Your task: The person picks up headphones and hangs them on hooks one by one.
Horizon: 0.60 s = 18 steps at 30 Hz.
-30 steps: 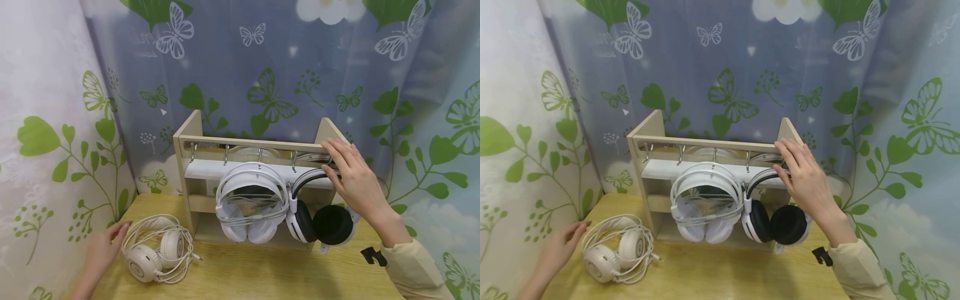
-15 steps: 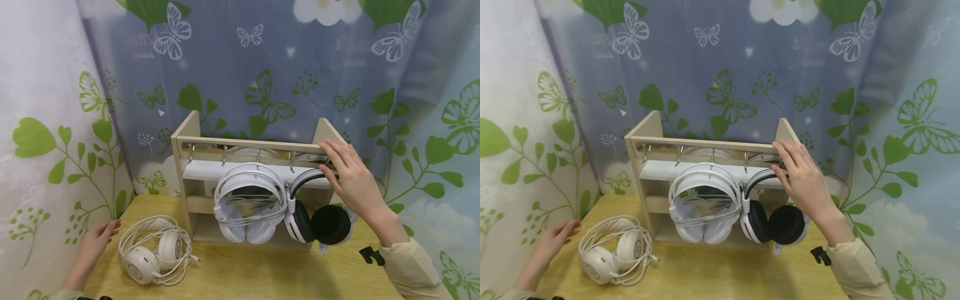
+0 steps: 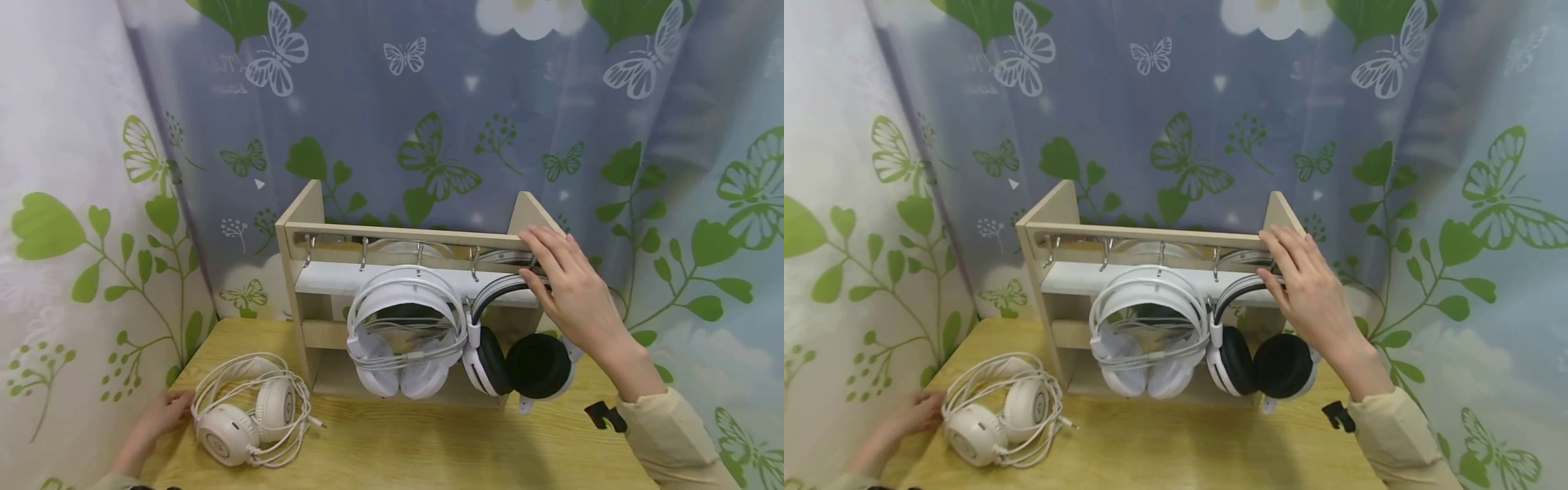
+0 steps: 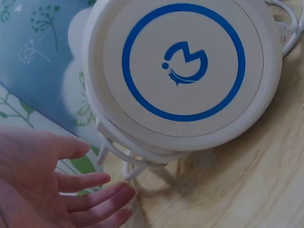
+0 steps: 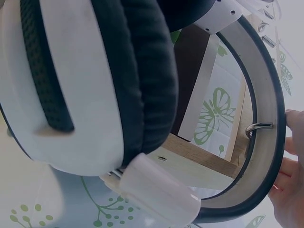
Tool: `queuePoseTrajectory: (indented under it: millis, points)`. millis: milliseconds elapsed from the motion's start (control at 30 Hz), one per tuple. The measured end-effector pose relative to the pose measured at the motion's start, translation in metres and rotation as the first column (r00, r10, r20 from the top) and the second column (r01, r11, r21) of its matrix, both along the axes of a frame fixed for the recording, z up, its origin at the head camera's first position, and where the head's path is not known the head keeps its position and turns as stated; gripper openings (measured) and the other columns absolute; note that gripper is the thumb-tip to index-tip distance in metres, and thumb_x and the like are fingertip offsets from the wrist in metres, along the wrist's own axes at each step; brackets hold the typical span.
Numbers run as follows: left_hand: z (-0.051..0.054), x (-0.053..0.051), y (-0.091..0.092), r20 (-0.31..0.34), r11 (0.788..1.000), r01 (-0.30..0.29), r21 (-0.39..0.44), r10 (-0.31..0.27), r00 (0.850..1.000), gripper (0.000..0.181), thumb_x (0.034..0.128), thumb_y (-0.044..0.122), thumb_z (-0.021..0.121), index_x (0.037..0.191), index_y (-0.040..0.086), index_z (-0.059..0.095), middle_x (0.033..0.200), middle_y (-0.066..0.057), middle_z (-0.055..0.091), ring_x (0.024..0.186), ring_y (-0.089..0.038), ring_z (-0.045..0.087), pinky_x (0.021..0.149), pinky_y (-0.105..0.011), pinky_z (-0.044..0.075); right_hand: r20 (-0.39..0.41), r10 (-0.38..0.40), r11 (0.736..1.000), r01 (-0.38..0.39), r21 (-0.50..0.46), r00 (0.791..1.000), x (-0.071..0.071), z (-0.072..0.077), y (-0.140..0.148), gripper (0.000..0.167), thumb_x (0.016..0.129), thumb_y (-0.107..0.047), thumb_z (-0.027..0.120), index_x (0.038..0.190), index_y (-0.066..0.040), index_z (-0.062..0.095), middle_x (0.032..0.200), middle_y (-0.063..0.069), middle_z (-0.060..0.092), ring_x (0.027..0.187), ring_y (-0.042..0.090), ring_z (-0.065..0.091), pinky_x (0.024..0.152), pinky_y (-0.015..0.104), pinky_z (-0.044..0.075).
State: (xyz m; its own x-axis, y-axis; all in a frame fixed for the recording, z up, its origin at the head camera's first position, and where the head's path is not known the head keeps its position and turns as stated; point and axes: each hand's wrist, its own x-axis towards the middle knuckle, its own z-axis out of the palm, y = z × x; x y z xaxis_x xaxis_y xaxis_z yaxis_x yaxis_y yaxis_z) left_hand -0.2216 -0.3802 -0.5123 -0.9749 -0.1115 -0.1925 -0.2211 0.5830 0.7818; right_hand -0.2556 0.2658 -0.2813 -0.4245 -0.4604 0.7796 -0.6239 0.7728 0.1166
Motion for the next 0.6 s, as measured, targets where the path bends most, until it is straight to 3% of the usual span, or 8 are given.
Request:
queuePoseTrajectory:
  millis: [133,233,333,467,600]
  points:
    - [-0.006,-0.001,0.002,0.037,0.992,-0.039,0.118,0.035,0.999,0.061,0.1108,0.023,0.034,0.133,-0.033,0.030,0.102,-0.032,0.067,0.080,-0.009,0.065,0.073,-0.026,0.060,0.000,-0.006,1.000,0.006,0.003,1.000,0.000,0.000,0.000,0.056,0.103,-0.027,0.061,0.151,-0.005,0.046,0.150,0.020,0.048,0.140,0.039,0.043,0.125,0.051,0.021]
    - [-0.012,-0.002,0.002,0.060,0.980,-0.066,0.190,0.056,0.997,0.064,0.1111,0.026,0.033,0.133,-0.034,0.030,0.089,-0.012,0.070,0.073,-0.003,0.062,0.070,-0.023,0.060,0.004,-0.012,1.000,0.012,0.006,1.000,0.001,0.000,0.001,0.057,0.101,-0.023,0.064,0.152,-0.005,0.045,0.151,0.020,0.048,0.140,0.039,0.043,0.125,0.051,0.021]
    - [-0.015,-0.004,0.002,0.063,0.969,-0.095,0.230,0.083,0.995,0.063,0.1112,0.029,0.032,0.122,-0.031,0.045,0.078,0.003,0.067,0.068,-0.002,0.061,0.066,-0.021,0.058,0.006,-0.010,1.000,0.010,0.004,1.000,0.001,0.000,0.001,0.055,0.104,-0.028,0.059,0.152,-0.005,0.045,0.151,0.020,0.048,0.141,0.038,0.043,0.126,0.050,0.020]
    - [-0.016,-0.005,0.003,0.065,0.956,-0.127,0.264,0.114,0.991,0.056,0.1107,0.032,0.036,0.091,-0.010,0.067,0.065,0.008,0.062,0.061,-0.003,0.058,0.060,-0.019,0.054,0.002,-0.001,1.000,0.001,-0.001,1.000,0.001,0.000,0.000,0.055,0.108,-0.037,0.050,0.152,-0.005,0.046,0.151,0.020,0.048,0.140,0.038,0.043,0.126,0.049,0.020]
    - [-0.015,-0.006,0.004,0.066,0.950,-0.130,0.284,0.115,0.991,0.051,0.1108,0.033,0.038,0.079,0.005,0.067,0.062,0.009,0.059,0.059,-0.002,0.056,0.058,-0.018,0.050,-0.001,-0.001,1.000,0.001,0.000,1.000,0.001,0.000,0.000,0.055,0.108,-0.037,0.051,0.152,-0.005,0.046,0.151,0.020,0.048,0.140,0.038,0.043,0.125,0.050,0.021]
